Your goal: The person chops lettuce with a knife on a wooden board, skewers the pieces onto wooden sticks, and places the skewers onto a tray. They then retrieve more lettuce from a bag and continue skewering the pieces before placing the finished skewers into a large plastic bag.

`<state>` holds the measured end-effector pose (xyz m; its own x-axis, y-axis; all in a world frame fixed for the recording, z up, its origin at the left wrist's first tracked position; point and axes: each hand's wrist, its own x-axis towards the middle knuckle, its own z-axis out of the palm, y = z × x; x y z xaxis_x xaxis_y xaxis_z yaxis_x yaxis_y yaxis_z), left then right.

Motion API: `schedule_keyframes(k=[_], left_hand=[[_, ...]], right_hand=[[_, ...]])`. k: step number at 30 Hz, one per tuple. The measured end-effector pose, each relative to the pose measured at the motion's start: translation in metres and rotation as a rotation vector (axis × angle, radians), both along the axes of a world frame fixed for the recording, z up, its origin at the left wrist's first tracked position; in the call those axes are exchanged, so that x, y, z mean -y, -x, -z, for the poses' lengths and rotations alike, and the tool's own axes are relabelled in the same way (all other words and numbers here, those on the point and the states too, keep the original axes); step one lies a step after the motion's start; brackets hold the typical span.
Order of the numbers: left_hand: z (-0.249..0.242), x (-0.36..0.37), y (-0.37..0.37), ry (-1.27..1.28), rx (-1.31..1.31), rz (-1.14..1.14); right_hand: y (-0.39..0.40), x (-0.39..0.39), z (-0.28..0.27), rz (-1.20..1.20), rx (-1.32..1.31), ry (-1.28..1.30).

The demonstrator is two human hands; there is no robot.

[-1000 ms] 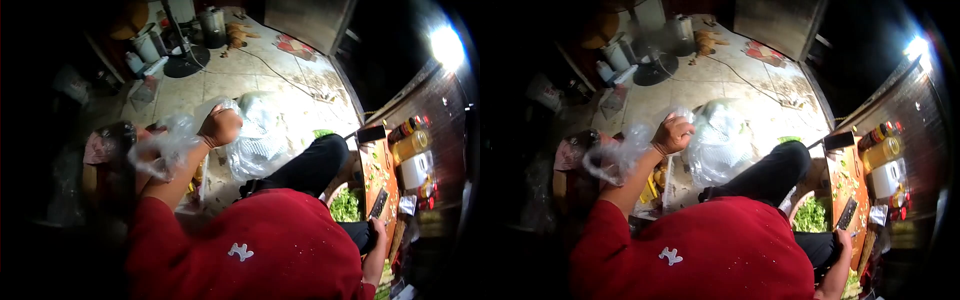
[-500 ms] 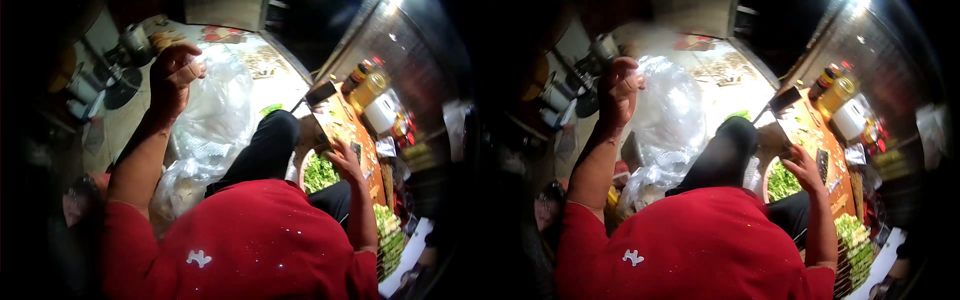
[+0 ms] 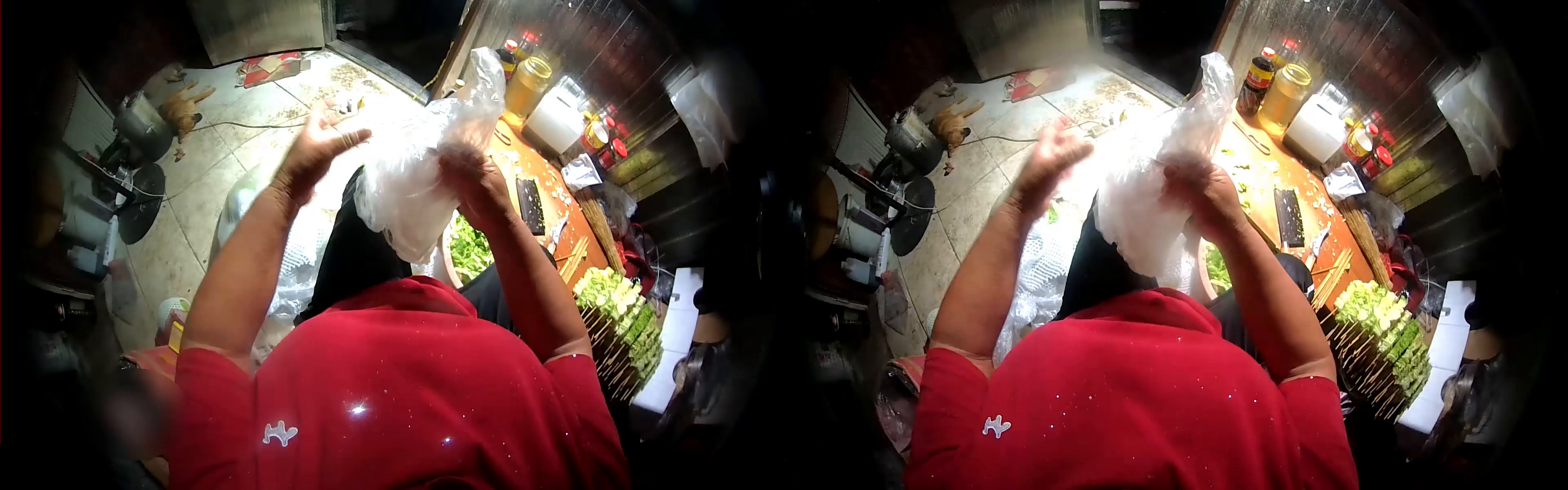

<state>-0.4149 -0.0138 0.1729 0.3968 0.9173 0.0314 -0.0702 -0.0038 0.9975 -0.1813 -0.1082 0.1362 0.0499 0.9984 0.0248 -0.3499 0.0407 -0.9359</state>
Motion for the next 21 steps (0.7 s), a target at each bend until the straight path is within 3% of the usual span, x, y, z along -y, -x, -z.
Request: schedule_keyframes(k=[1,3,4,5,8,13,16,17,19,21], left_hand=[[0.011,0.01,-0.004,0.194,-0.068,0.117],[0.054,0.023,-0.017,0.308,0.051,0.256],[0.063,0.026,-0.019,0.232,0.004,0.314],[0.07,0.03,-0.019,0.181,-0.055,0.263],[0.076,0.024,-0.006,0.217,0.116,0.038],[0.072,0.013,0.023,0.12,0.148,-0.085],[0.075,0.013,0.031,-0.34,-0.145,-0.255],[0.073,0.014,0.037,-0.339,-0.146,-0.259],[0.059,0.02,0.049,-0.863,-0.544,-0.368],[0.057,0.024,0.06,-0.997,-0.574,-0.345]], right_hand=[[0.0,0.001,0.005,0.023,-0.005,0.028],[0.003,0.004,0.007,0.021,0.06,0.171],[0.002,0.004,0.012,0.049,0.096,0.216],[0.0,0.005,0.018,0.077,0.134,0.261],[-0.011,0.007,0.032,0.199,-0.043,0.222],[-0.035,0.012,0.036,0.164,0.091,0.29],[-0.032,0.01,0.037,0.168,0.114,0.288],[-0.034,0.011,0.037,0.161,0.121,0.264],[-0.036,0.009,0.035,0.15,0.128,0.236],[-0.034,0.013,0.033,0.208,0.257,0.169]])
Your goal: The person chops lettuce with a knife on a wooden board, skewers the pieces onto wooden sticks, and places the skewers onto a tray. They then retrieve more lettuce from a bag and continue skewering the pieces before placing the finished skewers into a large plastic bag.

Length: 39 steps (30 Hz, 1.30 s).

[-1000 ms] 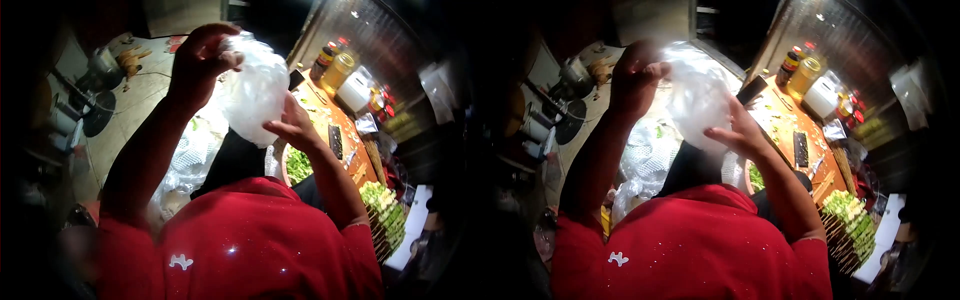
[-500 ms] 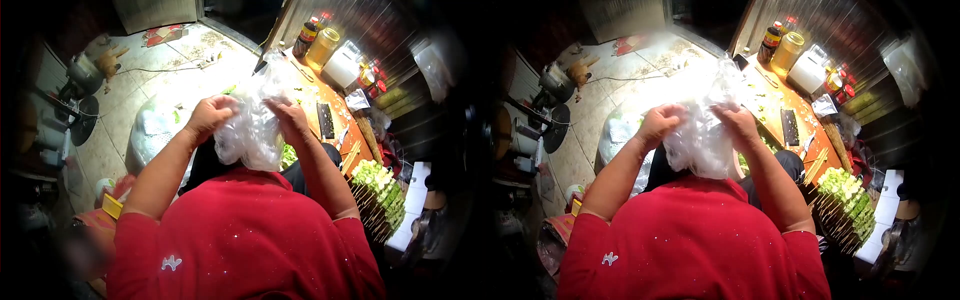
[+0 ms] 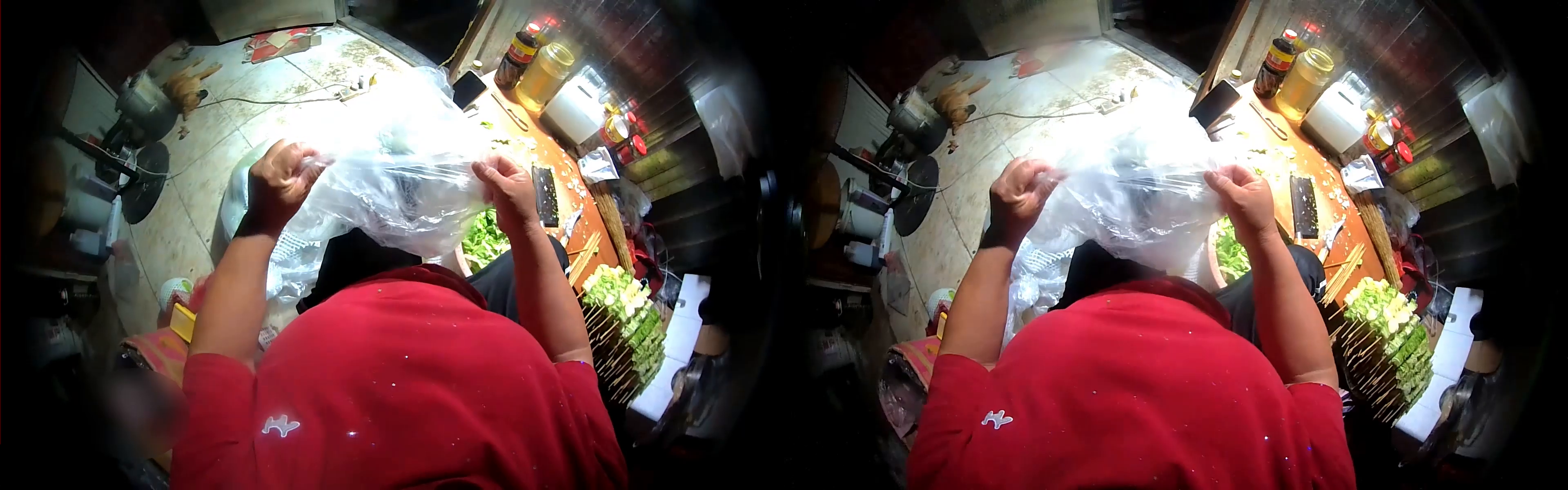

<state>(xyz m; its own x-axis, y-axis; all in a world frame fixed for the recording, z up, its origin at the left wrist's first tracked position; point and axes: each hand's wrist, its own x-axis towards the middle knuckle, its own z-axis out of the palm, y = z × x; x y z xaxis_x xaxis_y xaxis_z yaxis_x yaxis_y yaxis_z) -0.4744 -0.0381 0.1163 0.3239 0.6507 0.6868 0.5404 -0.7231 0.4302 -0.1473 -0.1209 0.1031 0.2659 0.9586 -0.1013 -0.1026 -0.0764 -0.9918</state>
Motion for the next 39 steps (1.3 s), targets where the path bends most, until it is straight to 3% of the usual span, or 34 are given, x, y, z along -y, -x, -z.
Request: schedule_keyframes(k=[10,12,14,17,18,20,22,23,24,26,28,30,32,36,38,39], left_hand=[[0.034,0.005,0.051,0.066,-0.014,-0.26],[0.048,0.002,0.052,0.046,-0.005,-0.285],[0.064,-0.002,0.051,0.409,0.291,-0.207],[0.064,-0.002,0.053,0.62,0.436,-0.209],[0.065,-0.002,0.053,0.728,0.509,-0.208],[0.073,-0.011,0.065,0.629,0.592,-0.098],[0.054,-0.009,0.081,0.696,0.35,0.021],[0.047,-0.011,0.091,0.742,0.115,-0.056],[0.033,-0.007,0.092,0.743,0.113,-0.055],[-0.002,0.004,0.091,0.847,-0.164,0.055],[-0.007,0.002,0.098,0.848,-0.248,0.093],[0.008,-0.009,0.118,0.586,-0.514,0.028],[0.005,0.002,0.113,0.665,-0.459,-0.02],[0.033,0.036,0.1,0.485,-0.345,-0.019],[0.061,0.053,0.095,0.133,-0.412,0.08],[0.074,0.064,0.09,0.258,-0.392,0.07]], right_hand=[[0.002,0.014,0.013,-0.11,0.251,-0.05],[0.012,0.014,0.015,-0.17,0.033,-0.153],[0.021,0.012,0.007,-0.161,0.003,-0.205],[0.024,0.016,-0.007,-0.241,-0.392,-0.027],[0.021,0.016,-0.008,-0.242,-0.391,-0.024],[0.016,0.016,-0.017,-0.126,-0.251,0.042],[0.007,0.014,-0.027,-0.064,-0.153,0.014],[-0.002,0.012,-0.029,-0.051,-0.074,-0.015],[-0.01,0.009,-0.032,-0.037,0.005,-0.044],[-0.026,0.006,-0.044,-0.045,0.148,-0.053],[-0.05,0.0,-0.04,-0.005,0.194,-0.107],[-0.07,0.003,-0.042,0.021,0.144,-0.123],[-0.079,0.01,-0.03,0.012,0.307,-0.12],[-0.101,0.035,0.003,0.095,0.184,0.018],[-0.106,0.05,0.021,0.107,0.223,0.134],[-0.109,0.056,0.03,0.092,0.221,0.169]])
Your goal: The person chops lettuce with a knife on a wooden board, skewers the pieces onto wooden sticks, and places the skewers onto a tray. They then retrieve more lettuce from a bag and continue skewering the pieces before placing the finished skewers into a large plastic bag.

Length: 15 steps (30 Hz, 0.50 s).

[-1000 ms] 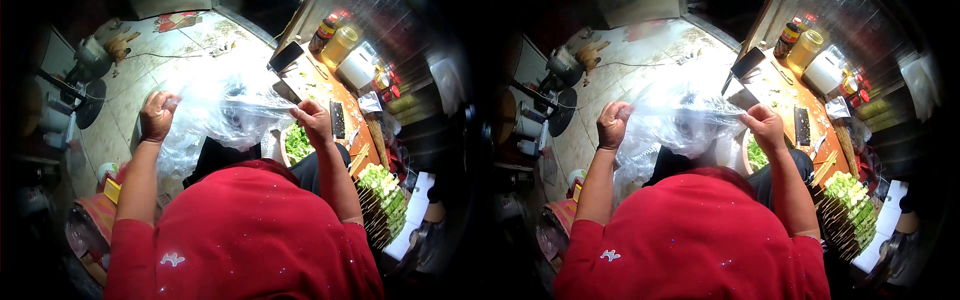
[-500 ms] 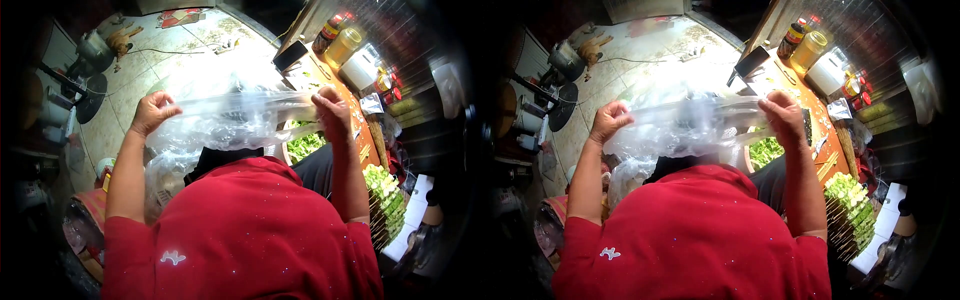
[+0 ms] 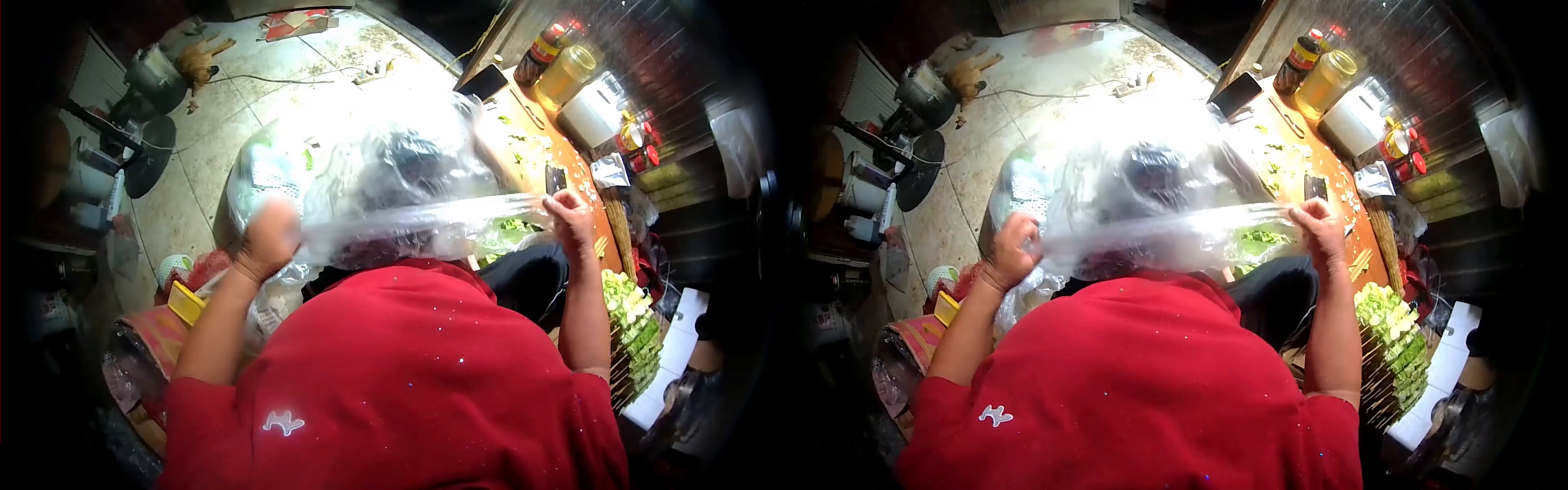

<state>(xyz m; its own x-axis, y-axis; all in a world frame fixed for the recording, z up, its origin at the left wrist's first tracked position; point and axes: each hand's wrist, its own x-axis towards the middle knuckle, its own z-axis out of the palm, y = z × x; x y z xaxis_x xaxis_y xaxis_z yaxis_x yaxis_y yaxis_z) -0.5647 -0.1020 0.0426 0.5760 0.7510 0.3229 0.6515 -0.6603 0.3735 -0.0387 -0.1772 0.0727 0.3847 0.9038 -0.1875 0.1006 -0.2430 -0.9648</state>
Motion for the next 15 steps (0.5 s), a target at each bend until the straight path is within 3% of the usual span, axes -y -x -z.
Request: schedule_keyframes(k=[3,5,7,11,13,15], left_hand=[[0.009,0.027,-0.016,0.225,0.165,0.022],[0.017,0.036,-0.021,0.574,0.252,0.073],[0.014,0.038,-0.029,0.602,0.328,0.07],[0.007,0.033,-0.033,0.715,0.332,-0.179],[0.005,0.027,-0.033,0.907,0.617,-0.206],[-0.001,0.02,-0.045,0.797,0.642,-0.003]], right_hand=[[-0.003,0.011,0.024,0.089,0.017,0.104],[-0.001,0.017,0.028,0.088,0.071,0.206],[0.0,0.018,0.035,0.086,0.097,0.221],[0.016,0.016,0.027,0.033,0.058,0.287],[0.036,0.01,0.019,-0.048,0.115,0.165],[0.064,-0.003,0.005,-0.168,0.006,0.116]])
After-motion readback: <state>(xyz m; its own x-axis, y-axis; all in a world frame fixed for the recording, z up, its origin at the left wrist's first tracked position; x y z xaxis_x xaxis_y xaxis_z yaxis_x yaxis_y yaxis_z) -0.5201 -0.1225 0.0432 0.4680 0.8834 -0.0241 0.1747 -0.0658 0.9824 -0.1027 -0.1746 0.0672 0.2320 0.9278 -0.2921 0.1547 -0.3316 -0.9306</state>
